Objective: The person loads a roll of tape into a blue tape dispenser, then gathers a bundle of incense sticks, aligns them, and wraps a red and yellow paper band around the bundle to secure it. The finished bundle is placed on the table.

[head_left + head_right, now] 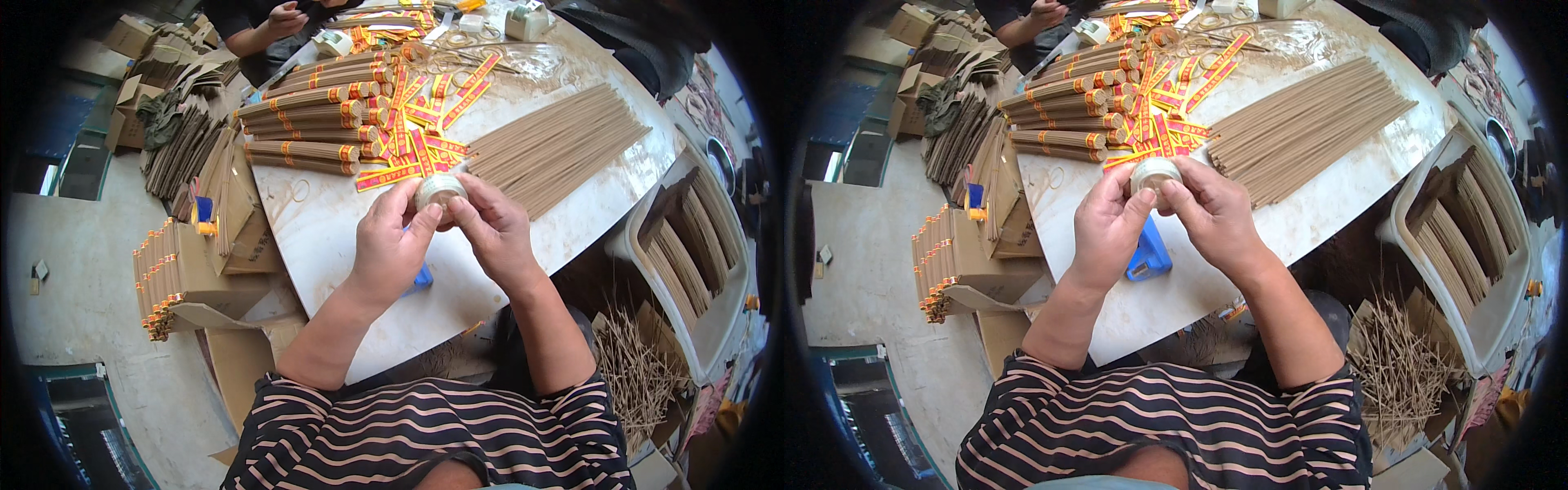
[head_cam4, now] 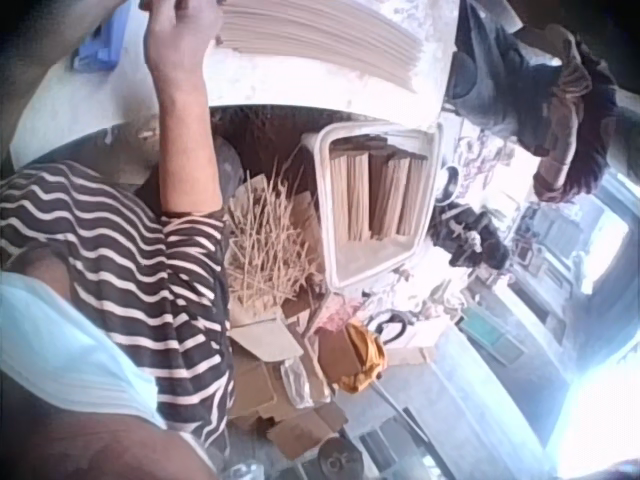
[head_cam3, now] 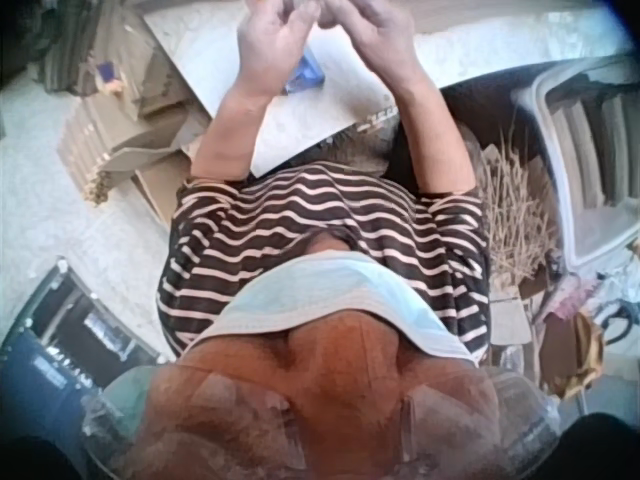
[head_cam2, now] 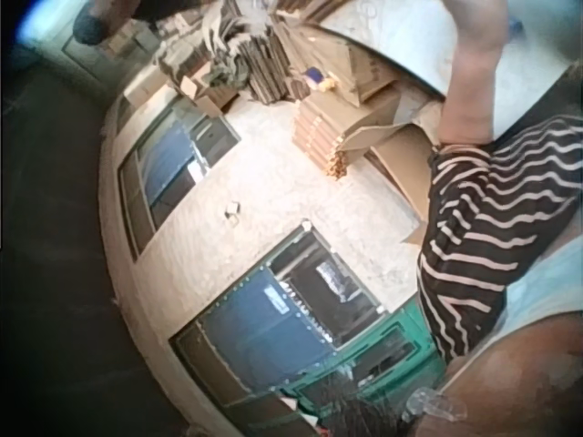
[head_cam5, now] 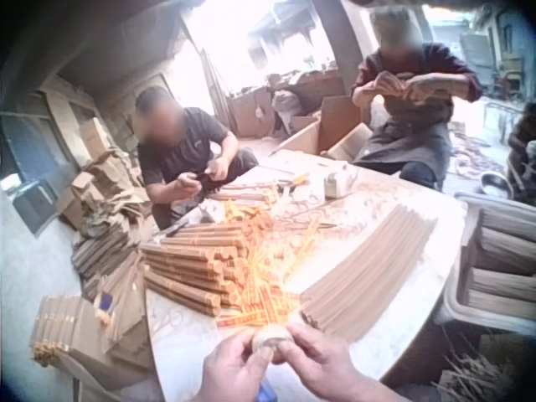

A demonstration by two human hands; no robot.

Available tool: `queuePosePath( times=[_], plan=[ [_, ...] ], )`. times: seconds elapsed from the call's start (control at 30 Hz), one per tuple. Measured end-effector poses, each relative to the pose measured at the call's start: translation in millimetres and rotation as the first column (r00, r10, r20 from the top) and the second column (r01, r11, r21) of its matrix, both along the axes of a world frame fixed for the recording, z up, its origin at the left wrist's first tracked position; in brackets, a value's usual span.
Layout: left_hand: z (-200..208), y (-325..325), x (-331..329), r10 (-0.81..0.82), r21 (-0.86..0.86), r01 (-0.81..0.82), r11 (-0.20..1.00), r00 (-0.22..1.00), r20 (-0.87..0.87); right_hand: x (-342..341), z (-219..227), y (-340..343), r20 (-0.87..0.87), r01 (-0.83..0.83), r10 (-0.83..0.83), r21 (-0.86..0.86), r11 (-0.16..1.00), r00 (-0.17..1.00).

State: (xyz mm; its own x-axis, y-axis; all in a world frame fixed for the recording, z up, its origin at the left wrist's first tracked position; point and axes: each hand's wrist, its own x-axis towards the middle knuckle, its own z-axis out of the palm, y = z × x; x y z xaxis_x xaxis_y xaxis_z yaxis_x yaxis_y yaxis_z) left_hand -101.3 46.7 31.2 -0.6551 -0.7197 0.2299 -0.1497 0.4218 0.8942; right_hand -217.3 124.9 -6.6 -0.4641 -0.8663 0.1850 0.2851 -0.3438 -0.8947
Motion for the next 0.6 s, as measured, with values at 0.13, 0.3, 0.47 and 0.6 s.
queuePosePath(
  times=[0.13,0.3,0.47,0.6],
  plan=[
    [-1,-1,-1,0.014,-0.011,-0.013,1.0,0.999,0.033,-1,-7,-3,-0.004,-0.001,0.002,0.018,1.0,1.0],
    [24,-5,8,-0.121,0.326,0.142,0.935,0.989,-0.083,-9,9,1,0.225,-0.229,0.234,-0.048,0.972,0.946],
    [27,-7,16,-0.171,0.269,0.156,0.95,0.985,0.033,-5,13,3,0.123,-0.258,0.261,-0.04,0.965,0.958],
    [15,-5,19,-0.112,0.149,0.107,0.983,0.993,0.025,-2,11,5,0.106,-0.241,0.244,-0.037,0.97,0.964]
  ],
)
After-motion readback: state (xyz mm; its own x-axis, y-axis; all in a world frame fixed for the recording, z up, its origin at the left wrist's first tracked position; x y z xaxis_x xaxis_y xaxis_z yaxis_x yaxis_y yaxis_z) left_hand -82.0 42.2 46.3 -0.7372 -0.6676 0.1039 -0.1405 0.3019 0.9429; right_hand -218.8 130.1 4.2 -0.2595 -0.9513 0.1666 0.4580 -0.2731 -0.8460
